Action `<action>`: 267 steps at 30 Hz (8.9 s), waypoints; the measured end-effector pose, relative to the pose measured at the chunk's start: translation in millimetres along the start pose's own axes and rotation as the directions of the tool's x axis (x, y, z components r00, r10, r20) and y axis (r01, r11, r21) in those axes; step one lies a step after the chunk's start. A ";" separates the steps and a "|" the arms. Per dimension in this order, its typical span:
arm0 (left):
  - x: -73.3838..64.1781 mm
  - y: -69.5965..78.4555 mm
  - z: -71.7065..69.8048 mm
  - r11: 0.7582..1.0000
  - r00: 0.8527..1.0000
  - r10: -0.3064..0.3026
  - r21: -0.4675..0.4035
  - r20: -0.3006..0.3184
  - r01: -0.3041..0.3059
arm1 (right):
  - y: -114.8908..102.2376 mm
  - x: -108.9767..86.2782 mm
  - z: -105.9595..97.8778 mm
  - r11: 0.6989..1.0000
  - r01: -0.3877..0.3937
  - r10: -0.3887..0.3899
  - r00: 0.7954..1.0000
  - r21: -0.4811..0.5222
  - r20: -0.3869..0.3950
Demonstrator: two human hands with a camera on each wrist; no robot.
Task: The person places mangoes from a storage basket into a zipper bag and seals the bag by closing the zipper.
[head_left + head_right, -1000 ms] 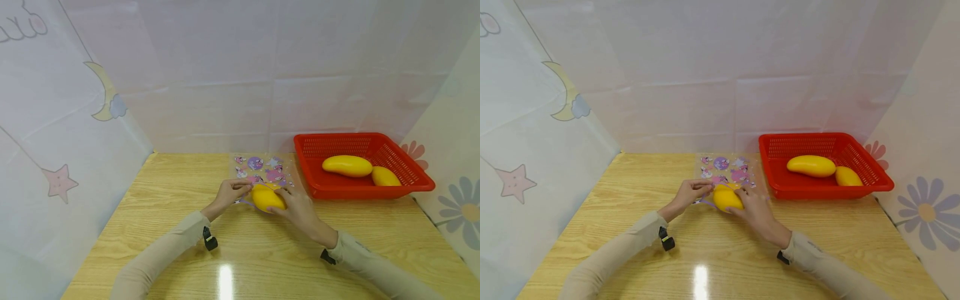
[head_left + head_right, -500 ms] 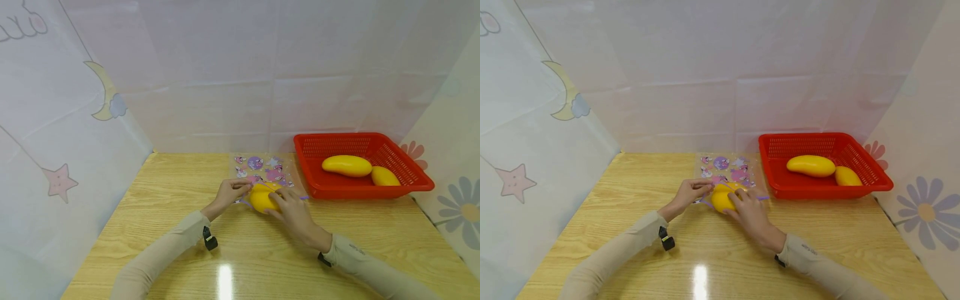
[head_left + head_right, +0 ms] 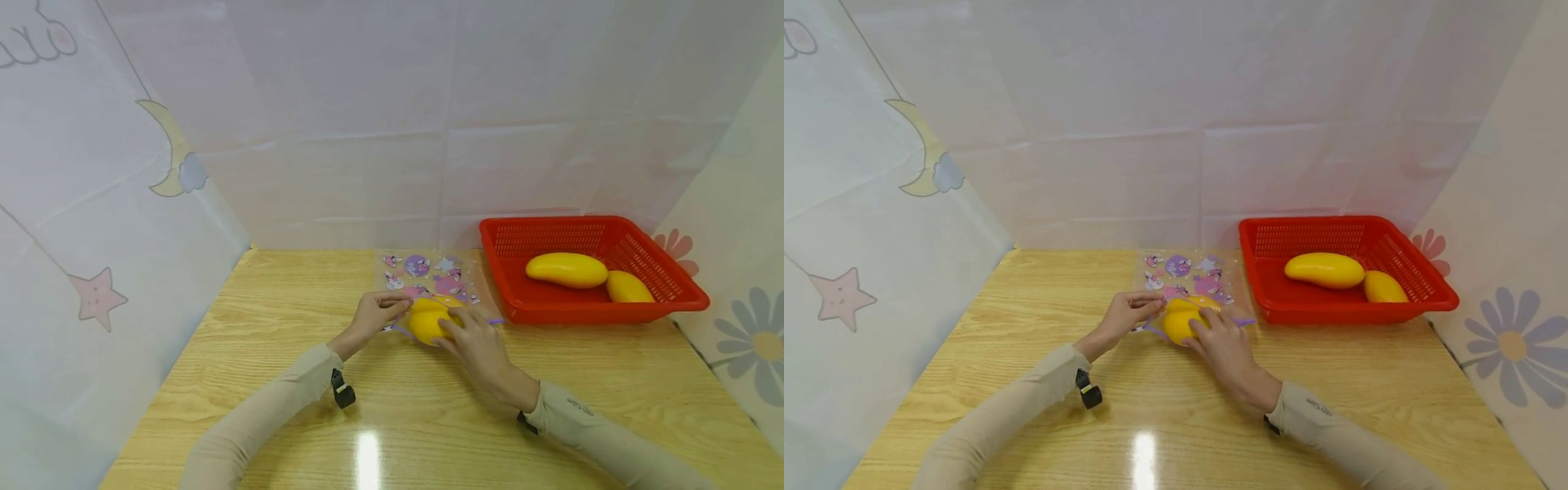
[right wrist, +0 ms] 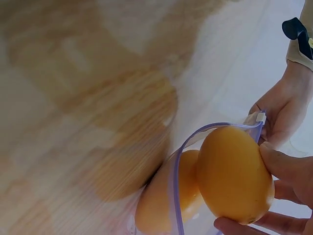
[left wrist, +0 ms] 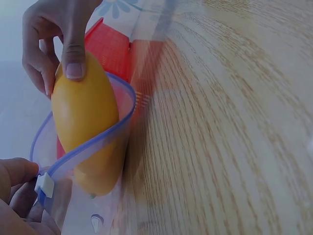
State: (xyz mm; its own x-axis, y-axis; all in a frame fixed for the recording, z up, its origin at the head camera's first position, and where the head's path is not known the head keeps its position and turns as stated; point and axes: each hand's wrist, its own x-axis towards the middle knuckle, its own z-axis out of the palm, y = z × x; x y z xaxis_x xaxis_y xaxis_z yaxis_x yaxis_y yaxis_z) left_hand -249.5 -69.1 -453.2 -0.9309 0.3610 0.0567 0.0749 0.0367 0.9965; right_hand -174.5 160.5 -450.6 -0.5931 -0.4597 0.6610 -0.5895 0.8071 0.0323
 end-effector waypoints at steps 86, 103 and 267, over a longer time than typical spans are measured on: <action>-4.0 -0.3 4.9 0.986 0.992 0.120 0.113 0.043 -0.125 | 8.3 12.5 8.1 0.981 -0.083 0.120 0.970 -0.176 0.210; -10.2 -4.3 3.7 0.851 0.945 0.319 0.417 0.072 -0.319 | 24.6 16.6 -17.3 0.986 -0.152 0.164 0.968 -0.075 0.191; -19.1 -13.0 1.6 0.840 0.918 0.395 0.422 -0.045 -0.341 | 278.8 -11.3 -46.1 0.780 -0.613 0.560 0.591 -0.128 0.580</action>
State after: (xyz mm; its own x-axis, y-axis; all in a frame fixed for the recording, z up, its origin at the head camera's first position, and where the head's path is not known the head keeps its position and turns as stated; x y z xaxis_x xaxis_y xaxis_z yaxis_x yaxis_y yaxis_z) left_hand -232.2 -75.0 -467.3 -0.8404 0.3042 0.4486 0.5315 0.3005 0.7920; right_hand -306.9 407.9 -414.5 -0.9990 -0.0351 -0.0263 -0.0262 0.9584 -0.2843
